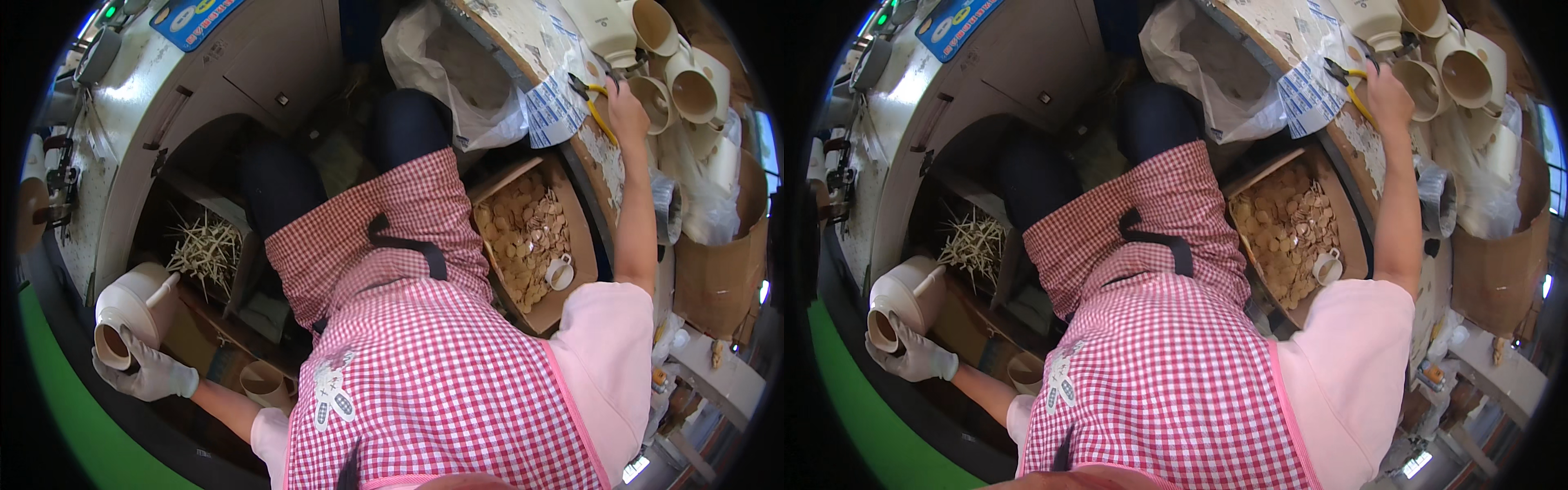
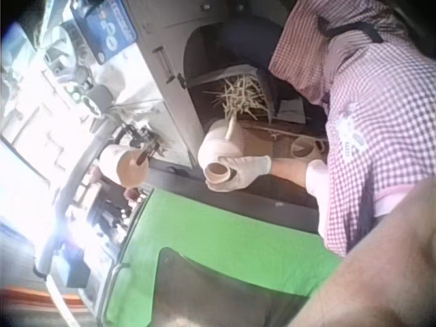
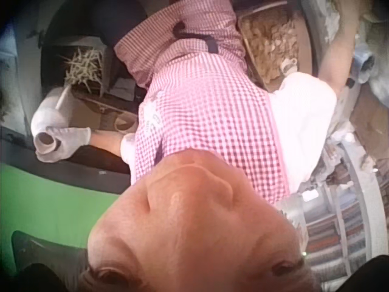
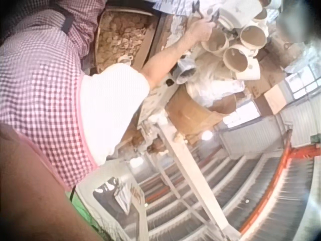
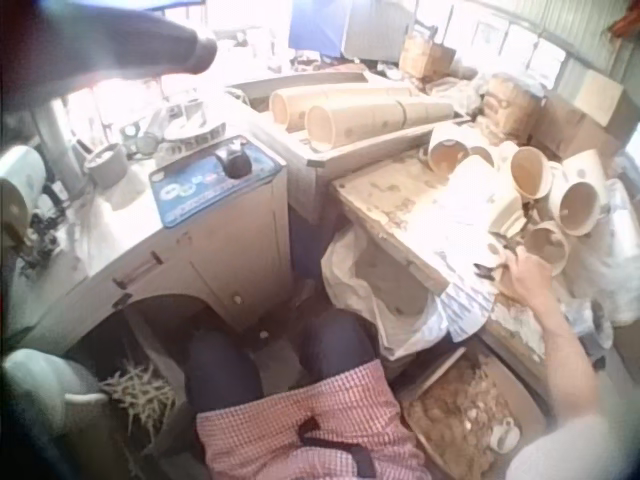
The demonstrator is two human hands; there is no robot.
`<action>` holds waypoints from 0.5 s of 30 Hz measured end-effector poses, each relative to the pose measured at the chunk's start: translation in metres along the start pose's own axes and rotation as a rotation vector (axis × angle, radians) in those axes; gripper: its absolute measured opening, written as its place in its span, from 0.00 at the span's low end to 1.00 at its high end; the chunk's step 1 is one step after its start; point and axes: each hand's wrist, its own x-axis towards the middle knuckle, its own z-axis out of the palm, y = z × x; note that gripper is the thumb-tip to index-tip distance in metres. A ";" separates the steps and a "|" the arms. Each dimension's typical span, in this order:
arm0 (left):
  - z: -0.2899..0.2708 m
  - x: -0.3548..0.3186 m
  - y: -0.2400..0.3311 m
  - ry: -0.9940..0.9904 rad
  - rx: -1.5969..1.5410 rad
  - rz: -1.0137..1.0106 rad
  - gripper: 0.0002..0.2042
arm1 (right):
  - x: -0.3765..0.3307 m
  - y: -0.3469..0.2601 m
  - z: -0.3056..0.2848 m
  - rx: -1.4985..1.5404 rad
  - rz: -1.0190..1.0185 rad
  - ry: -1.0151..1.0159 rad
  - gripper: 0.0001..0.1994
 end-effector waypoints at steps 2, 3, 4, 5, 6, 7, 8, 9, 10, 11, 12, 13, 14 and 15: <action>0.004 -0.001 -0.002 0.014 0.434 0.272 0.28 | -0.001 0.006 -0.003 -0.035 0.116 -0.094 0.14; 0.006 -0.003 0.000 0.067 0.352 0.312 0.29 | -0.007 -0.004 -0.008 0.033 -0.071 0.240 0.13; 0.005 -0.004 0.007 0.078 0.380 0.299 0.29 | -0.014 -0.018 -0.015 0.110 -0.228 0.500 0.11; 0.004 -0.006 0.016 0.094 0.393 0.301 0.28 | -0.018 -0.034 -0.022 0.220 -0.338 0.767 0.10; 0.005 -0.006 0.026 0.113 0.382 0.291 0.28 | -0.029 -0.056 -0.021 0.476 -0.322 0.595 0.09; 0.007 -0.010 0.036 0.078 0.281 0.286 0.25 | -0.042 -0.086 -0.010 0.764 -0.265 0.404 0.08; 0.012 -0.011 0.044 0.012 0.250 0.217 0.26 | -0.048 -0.120 0.008 1.075 -0.391 0.170 0.07; 0.019 -0.016 0.052 -0.054 0.179 0.132 0.28 | -0.050 -0.146 0.032 1.330 -0.440 -0.282 0.08; 0.028 -0.019 0.057 -0.139 0.105 0.032 0.29 | -0.045 -0.176 0.067 1.328 -0.453 -0.407 0.10; 0.037 -0.024 0.061 -0.206 0.280 0.043 0.30 | -0.030 -0.204 0.108 1.170 -0.388 -0.433 0.10; 0.048 -0.030 0.062 -0.257 0.279 -0.041 0.30 | -0.015 -0.232 0.153 1.085 -0.412 -0.405 0.11; 0.058 -0.036 0.063 -0.278 0.101 -0.216 0.31 | -0.002 -0.251 0.197 0.891 -0.381 -0.253 0.11; 0.068 -0.043 0.063 -0.299 -0.077 -0.361 0.32 | 0.011 -0.261 0.239 0.708 -0.339 -0.137 0.11; 0.074 -0.050 0.064 -0.327 -0.114 -0.432 0.34 | 0.021 -0.266 0.277 0.662 -0.344 0.002 0.11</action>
